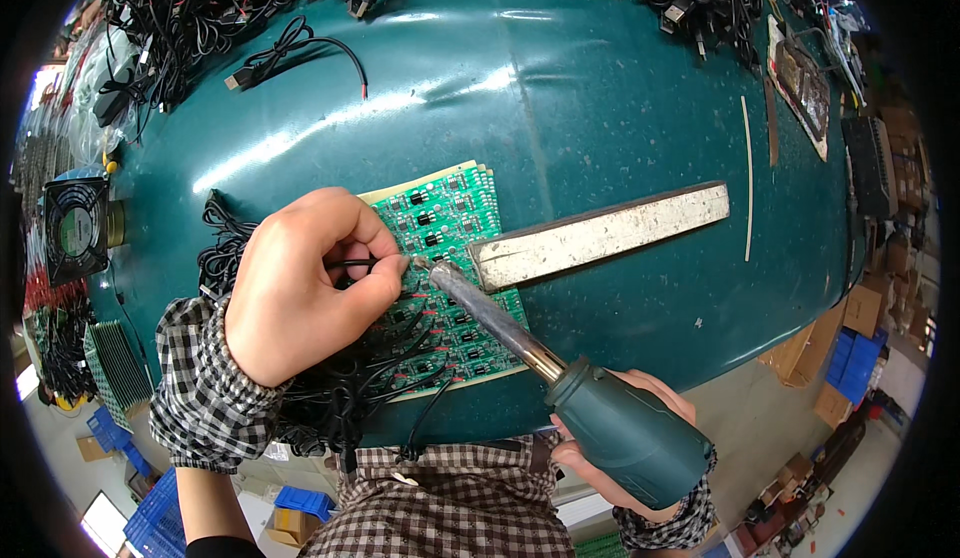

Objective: The person solders the wire ends of bundled USB cables to circuit boards using a soldering tool.

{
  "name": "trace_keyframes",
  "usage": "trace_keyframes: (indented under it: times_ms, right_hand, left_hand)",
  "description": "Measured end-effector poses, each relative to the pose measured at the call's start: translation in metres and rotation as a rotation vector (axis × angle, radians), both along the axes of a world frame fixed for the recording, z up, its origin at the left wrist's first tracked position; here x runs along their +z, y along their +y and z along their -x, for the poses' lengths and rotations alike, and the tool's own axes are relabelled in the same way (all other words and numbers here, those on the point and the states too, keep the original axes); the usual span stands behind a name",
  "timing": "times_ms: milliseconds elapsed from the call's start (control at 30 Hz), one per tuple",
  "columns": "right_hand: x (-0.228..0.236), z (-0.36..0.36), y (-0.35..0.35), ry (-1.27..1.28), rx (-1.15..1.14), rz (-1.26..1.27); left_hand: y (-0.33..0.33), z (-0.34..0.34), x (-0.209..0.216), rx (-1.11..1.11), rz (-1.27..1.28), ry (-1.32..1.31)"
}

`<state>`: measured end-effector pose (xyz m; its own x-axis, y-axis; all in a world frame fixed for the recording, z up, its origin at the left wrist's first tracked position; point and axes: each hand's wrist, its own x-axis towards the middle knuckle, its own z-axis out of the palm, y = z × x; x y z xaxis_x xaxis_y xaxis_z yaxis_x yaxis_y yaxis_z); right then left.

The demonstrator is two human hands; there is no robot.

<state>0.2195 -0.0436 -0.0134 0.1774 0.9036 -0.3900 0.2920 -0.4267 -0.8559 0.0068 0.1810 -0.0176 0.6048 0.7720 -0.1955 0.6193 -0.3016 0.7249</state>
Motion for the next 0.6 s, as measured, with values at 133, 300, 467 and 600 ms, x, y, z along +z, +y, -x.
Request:
trace_keyframes:
  times_ms: [133,300,467,600]
  right_hand:
    - [0.002,0.002,0.005,0.029,-0.088,0.012]
    - [-0.001,0.001,-0.005,0.138,-0.155,0.002]
    - [-0.002,-0.003,-0.008,0.086,-0.107,0.007]
    - [0.005,0.006,0.001,0.265,-0.316,-0.005]
  left_hand:
    - [0.000,-0.001,-0.001,-0.010,-0.006,0.013]
    - [0.000,0.000,0.000,-0.004,-0.002,0.002]
    - [0.000,-0.002,-0.001,-0.006,0.011,0.007]
    - [0.000,0.000,0.000,-0.002,0.007,0.008]
